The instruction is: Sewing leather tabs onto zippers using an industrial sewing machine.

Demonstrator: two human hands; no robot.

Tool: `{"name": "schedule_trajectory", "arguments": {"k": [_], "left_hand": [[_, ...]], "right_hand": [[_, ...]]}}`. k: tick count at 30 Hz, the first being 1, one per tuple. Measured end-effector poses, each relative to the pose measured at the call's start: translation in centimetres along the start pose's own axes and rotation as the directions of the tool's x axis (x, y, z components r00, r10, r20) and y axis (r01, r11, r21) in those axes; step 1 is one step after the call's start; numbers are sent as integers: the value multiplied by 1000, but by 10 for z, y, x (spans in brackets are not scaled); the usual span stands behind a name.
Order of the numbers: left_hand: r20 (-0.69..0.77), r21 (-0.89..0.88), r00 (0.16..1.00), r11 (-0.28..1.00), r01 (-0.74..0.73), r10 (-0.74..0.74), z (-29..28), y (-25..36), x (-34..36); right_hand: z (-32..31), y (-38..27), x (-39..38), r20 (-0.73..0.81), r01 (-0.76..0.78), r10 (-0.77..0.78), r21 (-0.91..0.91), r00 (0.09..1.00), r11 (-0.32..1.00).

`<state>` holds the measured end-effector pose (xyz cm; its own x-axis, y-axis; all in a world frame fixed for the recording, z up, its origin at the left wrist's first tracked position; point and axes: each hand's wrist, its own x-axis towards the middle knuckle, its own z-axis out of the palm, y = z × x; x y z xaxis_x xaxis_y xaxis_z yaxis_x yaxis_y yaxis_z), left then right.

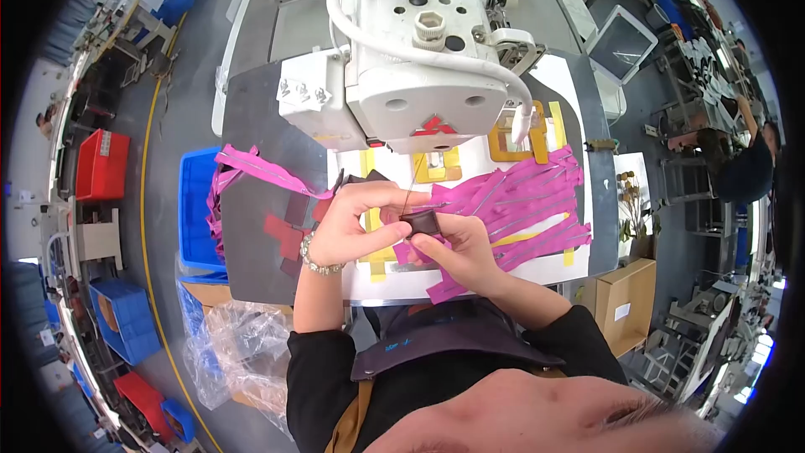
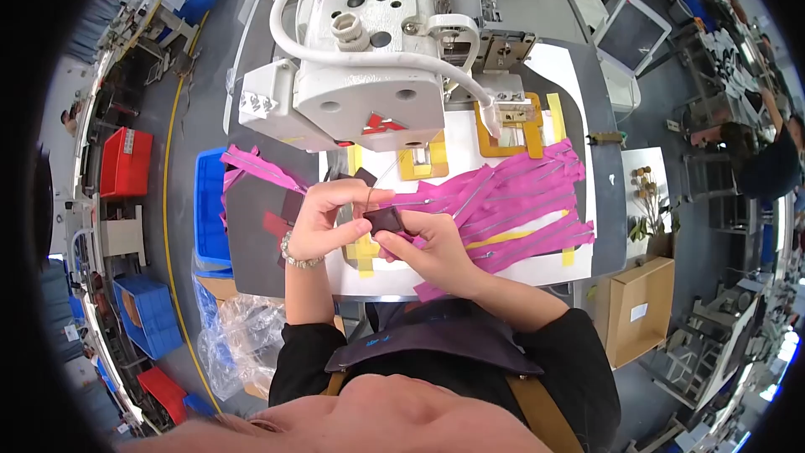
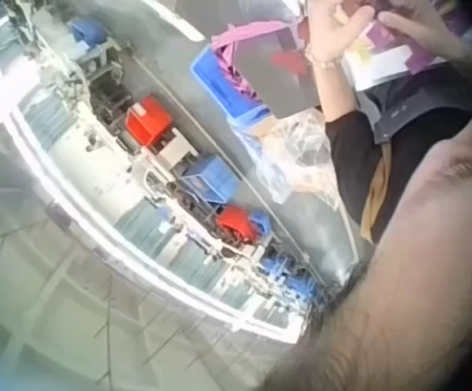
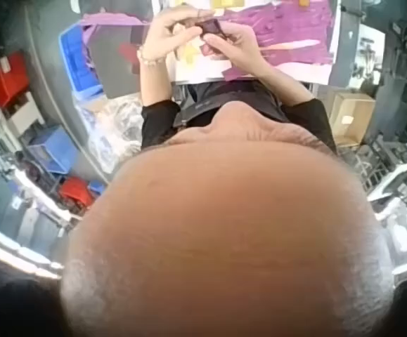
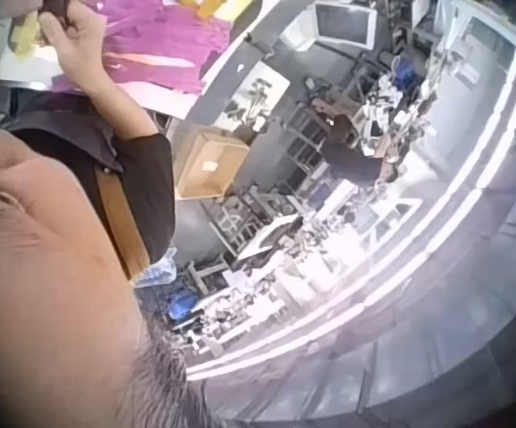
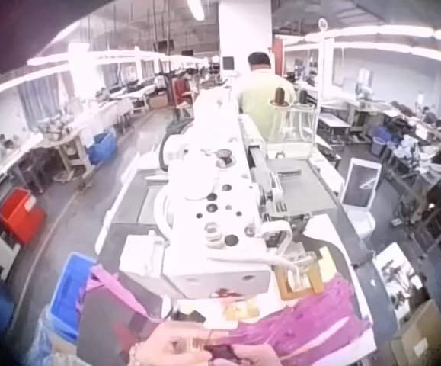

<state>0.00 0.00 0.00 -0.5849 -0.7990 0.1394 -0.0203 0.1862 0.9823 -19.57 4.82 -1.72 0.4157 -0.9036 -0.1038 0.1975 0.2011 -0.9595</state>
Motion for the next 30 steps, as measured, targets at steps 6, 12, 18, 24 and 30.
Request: {"name": "schedule_trajectory", "arguments": {"k": [6,12,18,24,30], "left_hand": [[-148,-159,981,982,99,-123,13,1,1],[-161,-179,975,976,121,-151,13,-3,4],[-162,-274,953,939,207,-257,12,-8,3],[-122,-364,952,905,219,-279,9,-7,6],[-138,-362,945,903,232,-298,7,-10,7]], "right_hand": [[-2,-1,4,-8,48,-50,-148,999,988],[-7,10,5,35,-6,8,-52,999,999],[-12,21,5,86,-83,73,128,994,988],[-14,23,7,94,-59,46,133,994,989],[-10,22,5,26,-62,60,90,998,994]]}}
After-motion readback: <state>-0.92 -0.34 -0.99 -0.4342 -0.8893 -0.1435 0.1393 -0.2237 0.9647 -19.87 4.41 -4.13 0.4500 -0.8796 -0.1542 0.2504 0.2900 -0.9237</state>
